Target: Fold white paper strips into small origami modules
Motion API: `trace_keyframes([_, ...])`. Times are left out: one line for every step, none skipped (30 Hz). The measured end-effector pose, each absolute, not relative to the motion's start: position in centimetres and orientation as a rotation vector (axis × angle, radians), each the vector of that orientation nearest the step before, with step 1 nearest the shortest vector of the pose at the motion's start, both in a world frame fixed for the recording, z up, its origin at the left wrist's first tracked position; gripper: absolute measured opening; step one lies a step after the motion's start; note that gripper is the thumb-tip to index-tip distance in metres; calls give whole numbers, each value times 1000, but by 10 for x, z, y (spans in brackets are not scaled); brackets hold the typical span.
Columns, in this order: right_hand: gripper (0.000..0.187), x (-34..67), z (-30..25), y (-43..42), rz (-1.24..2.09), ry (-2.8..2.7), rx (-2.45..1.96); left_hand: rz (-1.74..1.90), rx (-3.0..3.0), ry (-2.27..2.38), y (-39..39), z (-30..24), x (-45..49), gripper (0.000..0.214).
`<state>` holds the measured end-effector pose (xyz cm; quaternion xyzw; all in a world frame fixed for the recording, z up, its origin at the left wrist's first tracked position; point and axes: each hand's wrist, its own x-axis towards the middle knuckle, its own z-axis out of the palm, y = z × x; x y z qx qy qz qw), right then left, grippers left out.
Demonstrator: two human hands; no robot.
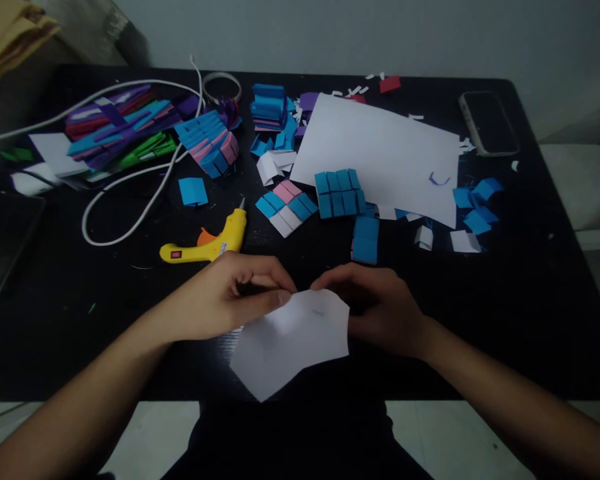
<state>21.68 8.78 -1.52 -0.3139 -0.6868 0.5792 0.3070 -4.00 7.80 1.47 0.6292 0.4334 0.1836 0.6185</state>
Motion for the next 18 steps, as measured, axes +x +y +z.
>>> trace_keyframes([32,216,-15,88,1538,-1807,-831,421,1445,1000,79,16,-41,14])
trace_keyframes([31,216,-15,88,1543,-1797,-834,418,1446,1005,79,17,-41,14])
trace_keyframes([31,216,-16,88,1547,-1786,-836,412,1450,1011,80,17,-41,15])
trace_keyframes([31,216,-16,88,1550,-1776,-835,404,1456,1018,81,17,-41,15])
trace_keyframes([31,215,-16,88,1550,-1768,-833,394,1461,1020,81,17,-41,15])
trace_keyframes([32,215,-16,88,1546,-1763,-830,385,1464,1017,82,17,-41,13])
trace_keyframes([32,216,-16,88,1538,-1762,-828,382,1465,1012,82,17,-41,12])
trace_keyframes([33,216,-16,88,1532,-1769,-826,383,1466,1006,82,16,-41,10])
trace_keyframes([33,216,-15,88,1523,-1779,-825,391,1467,1000,82,15,-40,9])
trace_keyframes([33,216,-15,88,1514,-1791,-827,402,1471,998,82,14,-40,9])
trace_keyframes([33,217,-14,88,1508,-1800,-829,413,1480,996,82,14,-40,9])
trace_keyframes([33,217,-14,89,1506,-1807,-830,423,1491,992,82,14,-41,10])
trace_keyframes([33,217,-13,89,1505,-1810,-832,430,1503,989,82,14,-41,10])
trace_keyframes([34,217,-13,89,1507,-1811,-833,433,1515,984,82,14,-41,10])
trace_keyframes([34,218,-13,89,1509,-1809,-832,435,1527,980,82,14,-42,11])
trace_keyframes([35,218,-13,89,1512,-1809,-827,435,1539,977,82,14,-42,11])
trace_keyframes([35,217,-13,89,1513,-1810,-823,433,1548,975,82,15,-42,11])
trace_keyframes([35,217,-14,88,1513,-1812,-820,429,1553,977,81,15,-42,11])
